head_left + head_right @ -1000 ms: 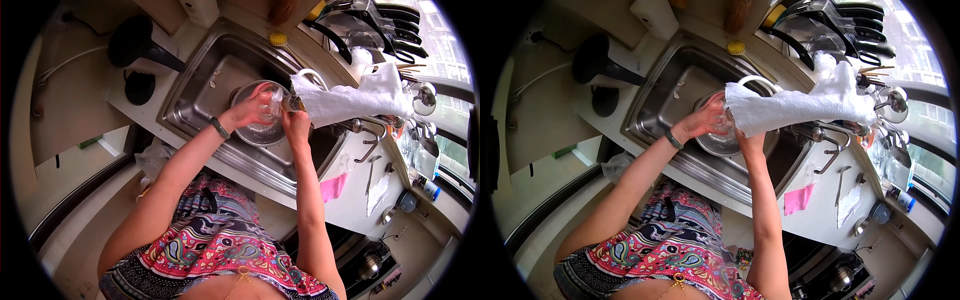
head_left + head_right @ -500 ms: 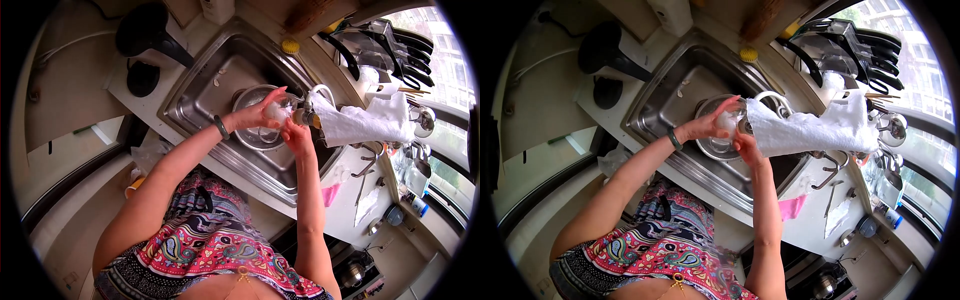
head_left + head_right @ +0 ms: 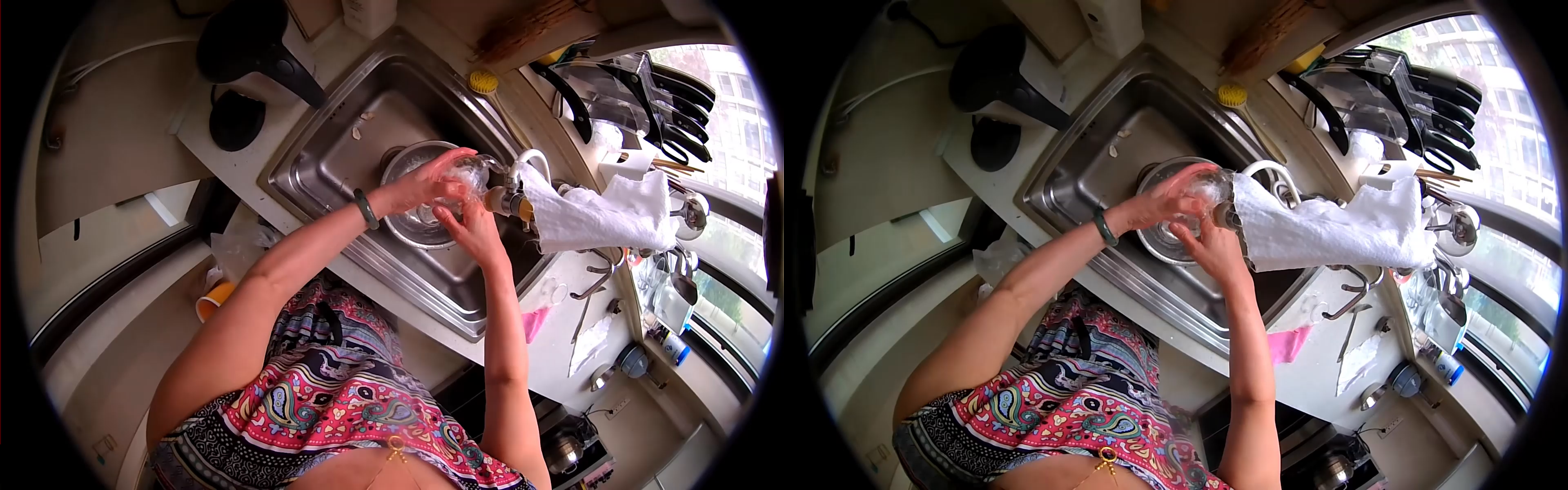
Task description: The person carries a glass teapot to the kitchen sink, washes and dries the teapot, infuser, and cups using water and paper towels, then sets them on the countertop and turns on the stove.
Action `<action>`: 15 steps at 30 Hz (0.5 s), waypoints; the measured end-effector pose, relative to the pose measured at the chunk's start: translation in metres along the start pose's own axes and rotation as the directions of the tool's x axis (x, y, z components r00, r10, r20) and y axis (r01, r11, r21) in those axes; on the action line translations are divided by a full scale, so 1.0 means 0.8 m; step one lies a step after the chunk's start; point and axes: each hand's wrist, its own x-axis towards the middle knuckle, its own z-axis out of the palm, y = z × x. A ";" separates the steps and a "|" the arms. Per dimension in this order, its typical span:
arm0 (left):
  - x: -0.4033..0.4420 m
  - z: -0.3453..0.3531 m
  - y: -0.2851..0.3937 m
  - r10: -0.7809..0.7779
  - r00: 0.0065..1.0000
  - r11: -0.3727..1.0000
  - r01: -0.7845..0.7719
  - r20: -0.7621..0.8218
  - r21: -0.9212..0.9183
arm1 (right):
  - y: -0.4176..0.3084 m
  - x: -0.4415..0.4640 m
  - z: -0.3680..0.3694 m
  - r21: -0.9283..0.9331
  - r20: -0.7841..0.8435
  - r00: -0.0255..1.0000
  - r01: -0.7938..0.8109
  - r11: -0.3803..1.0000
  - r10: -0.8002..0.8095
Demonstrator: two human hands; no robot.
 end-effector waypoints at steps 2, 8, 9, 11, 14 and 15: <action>0.000 -0.002 -0.003 0.077 0.997 0.985 -0.080 0.026 0.154 | 0.017 -0.005 -0.010 0.371 0.177 0.959 -0.275 0.887 0.223; -0.008 0.008 0.007 0.068 0.994 0.995 -0.073 0.091 0.061 | 0.033 -0.008 0.020 0.794 0.127 0.957 0.060 -0.606 0.260; -0.008 0.007 0.008 0.025 0.993 1.000 -0.023 0.114 -0.017 | 0.013 -0.006 0.013 0.792 0.129 0.958 0.056 -0.608 0.256; -0.004 0.003 0.000 0.085 0.990 0.996 -0.087 0.112 0.007 | -0.020 -0.006 -0.003 0.990 0.139 0.912 -0.142 -0.020 0.385; -0.008 0.005 0.016 -0.194 0.979 0.943 0.205 0.065 -0.261 | 0.007 -0.002 0.007 0.258 -0.021 1.000 0.027 0.966 -0.022; -0.007 0.006 0.013 -0.194 0.979 0.944 0.205 0.070 -0.260 | 0.019 -0.003 0.010 0.239 -0.046 0.997 0.078 0.968 -0.069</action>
